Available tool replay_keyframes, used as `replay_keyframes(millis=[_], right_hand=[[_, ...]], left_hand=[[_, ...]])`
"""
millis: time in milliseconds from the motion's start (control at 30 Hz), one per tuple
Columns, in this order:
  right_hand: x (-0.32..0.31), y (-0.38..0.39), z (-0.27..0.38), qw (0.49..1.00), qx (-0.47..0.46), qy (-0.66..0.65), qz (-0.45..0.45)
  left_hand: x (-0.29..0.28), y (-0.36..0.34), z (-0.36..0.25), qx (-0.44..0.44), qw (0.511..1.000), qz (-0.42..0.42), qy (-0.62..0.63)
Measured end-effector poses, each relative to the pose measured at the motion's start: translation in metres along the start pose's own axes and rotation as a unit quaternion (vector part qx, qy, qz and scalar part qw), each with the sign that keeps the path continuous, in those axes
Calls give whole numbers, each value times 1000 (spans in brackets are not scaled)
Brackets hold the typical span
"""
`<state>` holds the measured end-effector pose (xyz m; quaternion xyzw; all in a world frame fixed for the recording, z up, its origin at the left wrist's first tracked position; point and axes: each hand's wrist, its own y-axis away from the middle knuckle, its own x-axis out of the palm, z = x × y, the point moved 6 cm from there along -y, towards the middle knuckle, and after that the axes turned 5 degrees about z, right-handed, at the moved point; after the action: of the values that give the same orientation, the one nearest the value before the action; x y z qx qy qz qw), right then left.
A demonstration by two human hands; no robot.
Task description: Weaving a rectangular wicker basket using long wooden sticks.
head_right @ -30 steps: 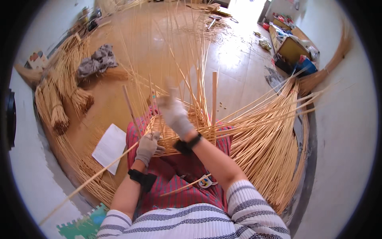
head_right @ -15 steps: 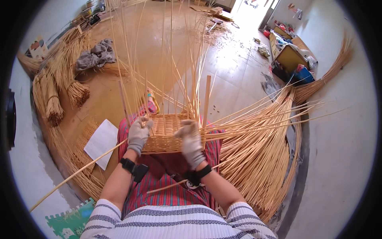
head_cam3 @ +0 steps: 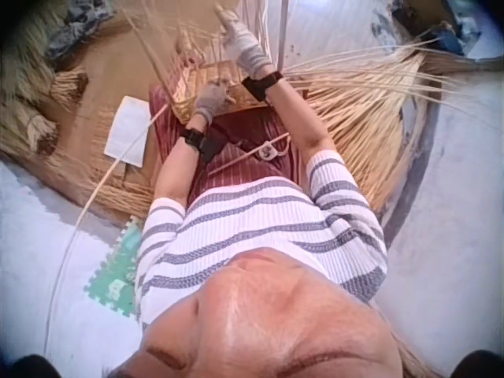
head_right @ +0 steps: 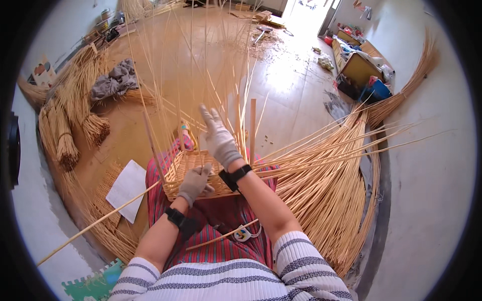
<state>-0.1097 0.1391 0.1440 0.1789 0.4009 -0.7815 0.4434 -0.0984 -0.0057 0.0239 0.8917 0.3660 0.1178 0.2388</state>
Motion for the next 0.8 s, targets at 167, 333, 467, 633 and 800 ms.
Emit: replay_keyframes(millis=[167,333,467,633,800], right_hand=[[-46,128,-73,891,174,-401,-123],[-50,155,-27,884,214,-396,-129],[-42,148,-7,889,138,-427,-90],[-119,150,-79,852,260,-416,-184],[-115,129,-94,885,192,-381,-186]], left_hand=[[-10,-15,17,15,999,17,-32],[-24,0,-26,180,938,-126,-268],[-11,-11,-46,133,934,-169,-285],[-1,26,-86,395,887,-181,-155],[69,-35,-15,62,993,83,-57]])
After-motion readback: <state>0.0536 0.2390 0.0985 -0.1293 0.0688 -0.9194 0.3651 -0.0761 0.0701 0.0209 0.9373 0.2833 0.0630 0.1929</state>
